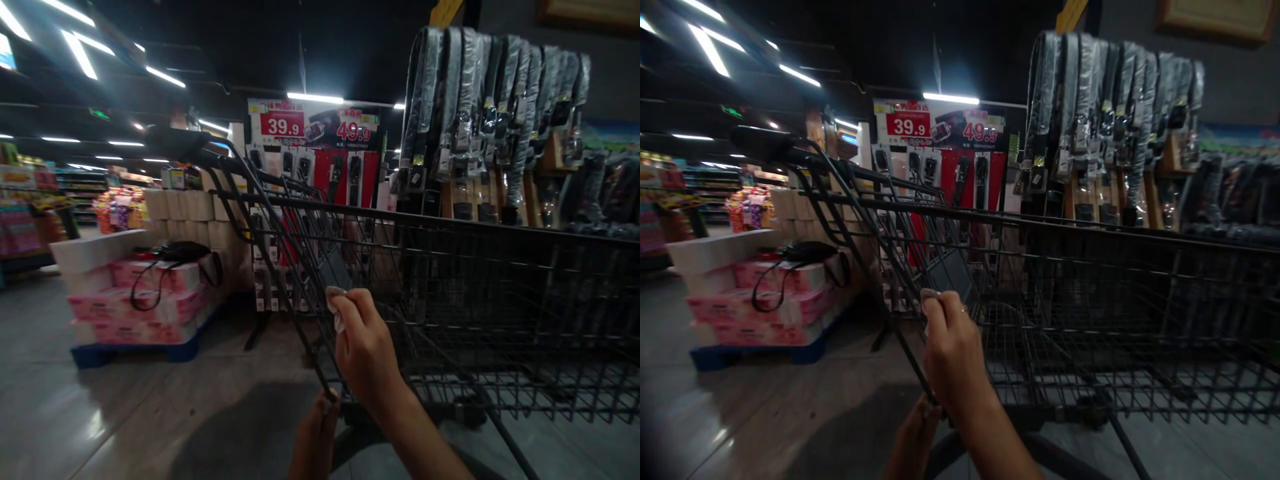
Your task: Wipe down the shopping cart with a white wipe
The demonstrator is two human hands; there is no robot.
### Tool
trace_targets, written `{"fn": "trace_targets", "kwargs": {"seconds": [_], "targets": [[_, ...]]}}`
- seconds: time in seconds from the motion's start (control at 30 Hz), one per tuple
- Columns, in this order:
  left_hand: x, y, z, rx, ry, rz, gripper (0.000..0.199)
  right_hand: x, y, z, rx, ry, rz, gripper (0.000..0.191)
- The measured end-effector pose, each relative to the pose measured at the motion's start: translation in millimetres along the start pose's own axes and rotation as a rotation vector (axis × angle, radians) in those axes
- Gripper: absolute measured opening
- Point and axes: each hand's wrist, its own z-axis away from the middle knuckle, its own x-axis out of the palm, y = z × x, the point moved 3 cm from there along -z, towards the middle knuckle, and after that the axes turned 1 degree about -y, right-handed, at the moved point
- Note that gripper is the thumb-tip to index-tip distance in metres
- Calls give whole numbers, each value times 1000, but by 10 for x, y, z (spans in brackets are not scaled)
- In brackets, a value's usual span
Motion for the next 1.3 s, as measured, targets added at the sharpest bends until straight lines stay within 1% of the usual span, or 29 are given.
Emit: {"fn": "trace_targets", "kwargs": {"seconds": [0.07, 0.13, 0.2, 0.23, 0.3, 0.33, 0.37, 0.4, 0.43, 0.47, 0.5, 0.57, 0.63, 0.7, 0.77, 0.83, 0.9, 0.97, 1.0, 1.07, 1.17, 1.2, 1.23, 1.3], "targets": [[-33, 30, 83, 24, -33, -68, 54, -20, 53, 196, -12, -28, -2, 32], [-97, 157, 172, 93, -63, -167, 54, -55, 112, 360, -8, -70, -3, 32], [-221, 379, 227, 151, 72, -249, 52, -98, 165, 482, 27, -127, 16, 33], [-290, 525, 240, 195, 180, -298, 49, -119, 186, 527, 57, -168, 40, 36], [-408, 868, 249, 353, 423, -368, 42, -161, 208, 578, 126, -284, 116, 43], [-438, 1046, 243, 444, 493, -389, 39, -185, 210, 584, 164, -349, 162, 46], [-449, 1222, 229, 542, 528, -416, 36, -217, 206, 574, 198, -403, 203, 47], [-439, 1389, 206, 629, 519, -452, 32, -257, 197, 548, 223, -437, 227, 46], [-413, 1547, 182, 730, 484, -495, 30, -304, 184, 506, 237, -444, 230, 45], [-383, 1691, 155, 819, 462, -537, 28, -360, 171, 449, 239, -418, 217, 43], [-351, 1816, 123, 888, 446, -568, 29, -421, 162, 381, 228, -362, 193, 40], [-281, 2015, 33, 966, 429, -607, 32, -544, 168, 239, 181, -202, 150, 33], [-192, 2152, -89, 997, 381, -629, 37, -641, 219, 129, 137, -38, 153, 28], [-84, 2234, -210, 1027, 303, -663, 42, -689, 306, 77, 127, 60, 174, 25], [6, 2256, -304, 1040, 287, -725, 45, -698, 395, 84, 134, 94, 186, 23], [60, 2209, -365, 1017, 329, -791, 45, -688, 465, 136, 138, 63, 189, 21], [87, 2106, -392, 1007, 366, -855, 45, -693, 517, 210, 145, 4, 204, 20], [106, 1982, -394, 1049, 362, -924, 48, -743, 570, 272, 154, -26, 235, 18], [113, 1926, -389, 1082, 356, -956, 50, -791, 599, 291, 154, -11, 260, 17], [119, 1850, -377, 1115, 362, -995, 53, -925, 659, 300, 151, 89, 329, 15], [125, 1842, -364, 1065, 384, -975, 53, -1133, 721, 268, 148, 287, 436, 13], [132, 1859, -358, 1043, 387, -960, 51, -1176, 727, 256, 148, 328, 449, 14], [141, 1879, -351, 1025, 391, -950, 49, -1196, 726, 245, 148, 345, 446, 16], [163, 1915, -336, 1008, 403, -946, 45, -1163, 707, 238, 145, 308, 409, 20]]}}
